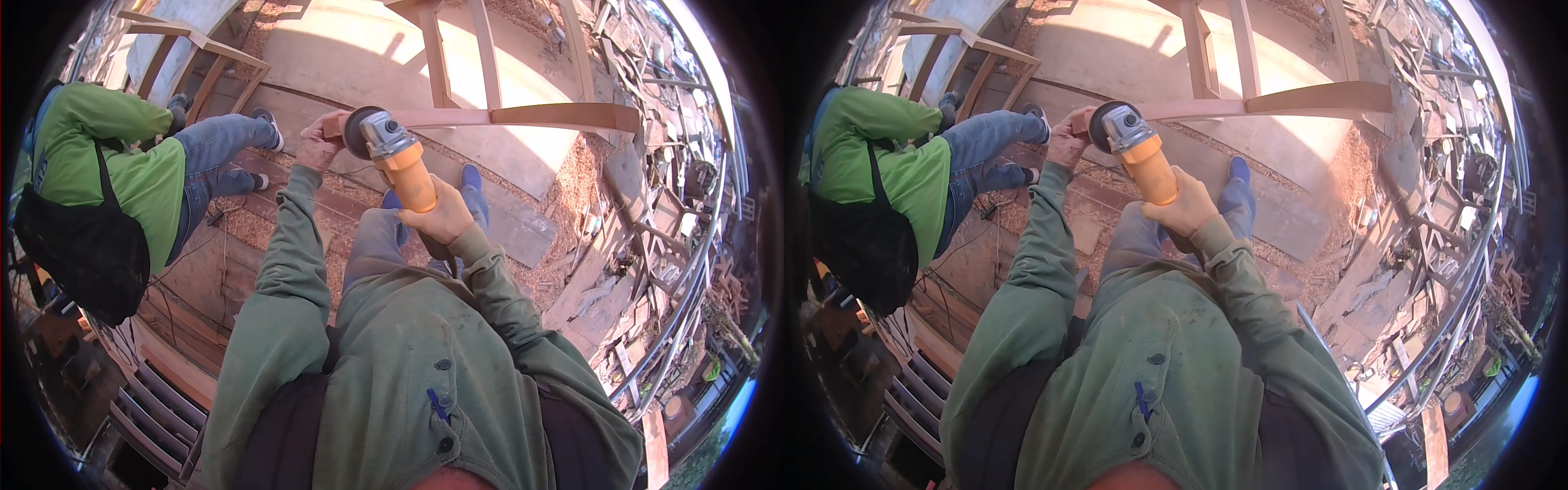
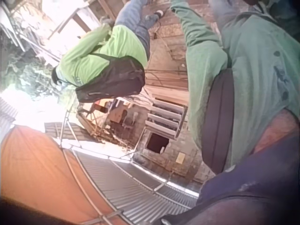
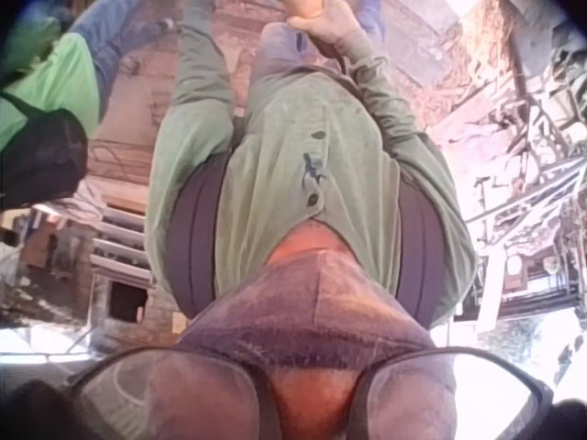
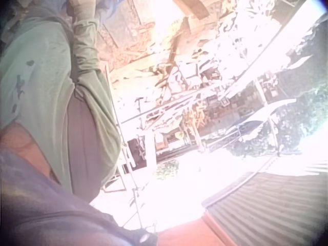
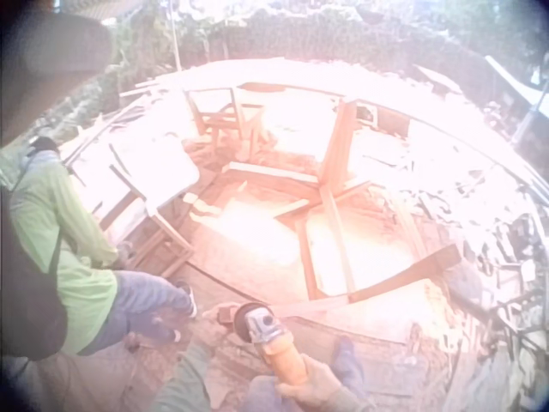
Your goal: Using an angle grinder to sand and smooth a wooden chair frame.
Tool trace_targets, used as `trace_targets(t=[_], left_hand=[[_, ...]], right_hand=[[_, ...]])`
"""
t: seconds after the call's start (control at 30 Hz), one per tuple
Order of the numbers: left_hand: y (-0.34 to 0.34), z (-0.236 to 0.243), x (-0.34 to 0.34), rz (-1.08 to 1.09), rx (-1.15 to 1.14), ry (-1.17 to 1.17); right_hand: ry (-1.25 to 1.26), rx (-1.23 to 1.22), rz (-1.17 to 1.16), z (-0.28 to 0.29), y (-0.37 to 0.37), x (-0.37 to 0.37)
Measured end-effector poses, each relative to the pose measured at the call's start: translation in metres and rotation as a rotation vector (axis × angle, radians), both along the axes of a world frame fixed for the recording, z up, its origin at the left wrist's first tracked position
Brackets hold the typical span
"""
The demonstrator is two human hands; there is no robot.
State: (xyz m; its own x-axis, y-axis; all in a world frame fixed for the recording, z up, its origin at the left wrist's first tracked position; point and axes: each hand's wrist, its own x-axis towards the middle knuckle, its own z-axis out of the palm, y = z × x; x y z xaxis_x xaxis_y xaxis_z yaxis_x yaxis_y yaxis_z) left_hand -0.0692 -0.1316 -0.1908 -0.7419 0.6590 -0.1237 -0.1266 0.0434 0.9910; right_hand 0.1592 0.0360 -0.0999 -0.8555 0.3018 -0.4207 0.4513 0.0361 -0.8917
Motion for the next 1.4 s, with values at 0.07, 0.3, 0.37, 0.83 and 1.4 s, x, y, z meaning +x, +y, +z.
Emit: trace_targets(t=[0.07, 0.3, 0.37, 0.83, 1.4], left_hand=[[0.003, -0.005, -0.002, 0.0, 0.066, -0.053], [0.014, 0.014, -0.003, -0.027, -0.119, 0.069], [0.014, 0.017, -0.003, -0.025, -0.12, 0.054], [0.0, 0.022, -0.006, 0.016, -0.12, -0.007], [-0.001, 0.025, -0.004, -0.001, -0.168, 0.035]], right_hand=[[-0.007, 0.077, 0.116, 0.011, 0.0, -0.011], [-0.016, -0.098, -0.027, -0.005, 0.027, 0.002], [-0.019, -0.134, -0.074, -0.009, 0.039, 0.01], [-0.177, -0.278, -0.342, -0.033, 0.071, 0.034], [-0.138, -0.295, -0.435, -0.038, 0.064, 0.035]])
